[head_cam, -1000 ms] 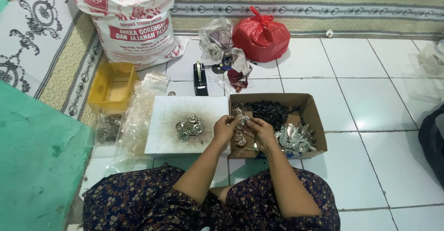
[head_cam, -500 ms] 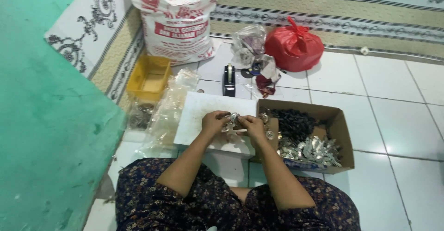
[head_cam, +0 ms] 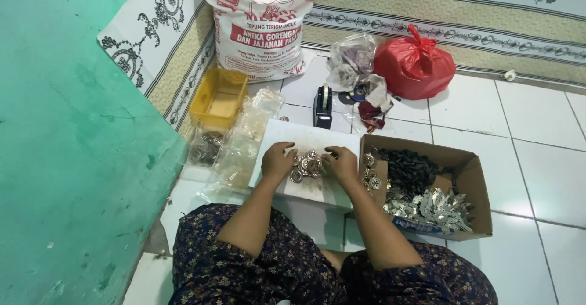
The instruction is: The person sits on the floor and assembles small metal parts by hand, picking components from a cardboard box and placing them on a white board. They then place the assembled items into a clear plastic bag.
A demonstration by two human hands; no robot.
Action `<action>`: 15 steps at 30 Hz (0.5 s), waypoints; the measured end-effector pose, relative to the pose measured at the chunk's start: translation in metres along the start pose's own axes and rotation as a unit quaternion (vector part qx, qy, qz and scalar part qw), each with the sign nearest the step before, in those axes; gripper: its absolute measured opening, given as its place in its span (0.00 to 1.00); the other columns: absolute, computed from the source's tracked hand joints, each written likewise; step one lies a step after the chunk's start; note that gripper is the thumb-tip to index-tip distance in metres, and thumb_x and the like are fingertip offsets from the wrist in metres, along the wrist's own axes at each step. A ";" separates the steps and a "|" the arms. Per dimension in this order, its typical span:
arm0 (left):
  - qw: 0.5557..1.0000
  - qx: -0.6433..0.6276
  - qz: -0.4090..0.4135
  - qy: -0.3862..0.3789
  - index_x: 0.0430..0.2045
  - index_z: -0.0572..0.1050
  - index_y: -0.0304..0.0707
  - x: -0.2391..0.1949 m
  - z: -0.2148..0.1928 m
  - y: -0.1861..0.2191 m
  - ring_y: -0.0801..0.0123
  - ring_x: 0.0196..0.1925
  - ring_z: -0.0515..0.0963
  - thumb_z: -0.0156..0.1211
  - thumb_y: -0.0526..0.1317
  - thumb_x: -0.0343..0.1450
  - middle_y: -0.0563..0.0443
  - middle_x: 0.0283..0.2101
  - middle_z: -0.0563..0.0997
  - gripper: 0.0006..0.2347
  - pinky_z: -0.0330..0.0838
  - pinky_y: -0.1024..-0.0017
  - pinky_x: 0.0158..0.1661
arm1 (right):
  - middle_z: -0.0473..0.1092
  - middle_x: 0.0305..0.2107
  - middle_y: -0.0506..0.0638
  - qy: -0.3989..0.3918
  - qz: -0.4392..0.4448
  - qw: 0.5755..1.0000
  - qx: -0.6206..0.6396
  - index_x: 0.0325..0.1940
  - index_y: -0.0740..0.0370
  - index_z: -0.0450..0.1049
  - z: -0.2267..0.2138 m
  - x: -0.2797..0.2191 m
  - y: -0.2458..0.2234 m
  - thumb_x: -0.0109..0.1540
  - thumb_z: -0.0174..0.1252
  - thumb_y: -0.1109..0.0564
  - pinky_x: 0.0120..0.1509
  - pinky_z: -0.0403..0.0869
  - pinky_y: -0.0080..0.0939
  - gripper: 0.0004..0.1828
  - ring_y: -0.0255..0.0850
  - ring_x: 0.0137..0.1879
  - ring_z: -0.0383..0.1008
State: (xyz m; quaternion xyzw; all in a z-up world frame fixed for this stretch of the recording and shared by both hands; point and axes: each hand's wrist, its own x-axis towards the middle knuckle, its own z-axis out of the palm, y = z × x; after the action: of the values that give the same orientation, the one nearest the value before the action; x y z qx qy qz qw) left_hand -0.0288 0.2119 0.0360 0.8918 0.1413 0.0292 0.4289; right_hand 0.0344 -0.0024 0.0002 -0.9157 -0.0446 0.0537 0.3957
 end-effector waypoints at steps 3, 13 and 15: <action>0.999 -0.045 -0.014 0.015 0.48 0.82 0.50 0.007 0.007 -0.002 0.57 0.50 0.84 0.63 0.45 0.72 0.49 0.49 0.83 0.12 0.78 0.62 0.50 | 0.79 0.37 0.58 0.004 0.034 0.999 0.015 0.50 0.55 0.83 -0.024 -0.001 0.011 0.61 0.68 0.54 0.50 0.77 0.49 0.13 0.52 0.47 0.80; 0.982 -0.048 0.146 -0.107 0.47 0.81 0.48 -0.015 0.100 0.086 0.53 0.46 0.84 0.65 0.42 0.70 0.45 0.44 0.84 0.12 0.79 0.59 0.48 | 0.79 0.42 0.63 0.067 0.127 0.990 -0.016 0.53 0.61 0.82 -0.127 -0.040 0.087 0.61 0.66 0.60 0.56 0.77 0.54 0.16 0.58 0.53 0.79; 0.952 0.047 0.234 -0.190 0.41 0.81 0.37 -0.026 0.136 0.107 0.49 0.45 0.83 0.61 0.38 0.70 0.40 0.39 0.82 0.09 0.78 0.58 0.46 | 0.80 0.43 0.59 0.048 0.141 0.988 -0.052 0.52 0.56 0.83 -0.112 -0.033 0.146 0.58 0.68 0.58 0.58 0.76 0.56 0.17 0.59 0.54 0.79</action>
State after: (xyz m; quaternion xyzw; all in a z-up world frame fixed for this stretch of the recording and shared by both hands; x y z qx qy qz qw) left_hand -0.0057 0.0384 0.0345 0.9079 -0.1542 -0.0480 0.3869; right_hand 0.0225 -0.1872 -0.0279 -0.9339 0.1008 0.0626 0.3373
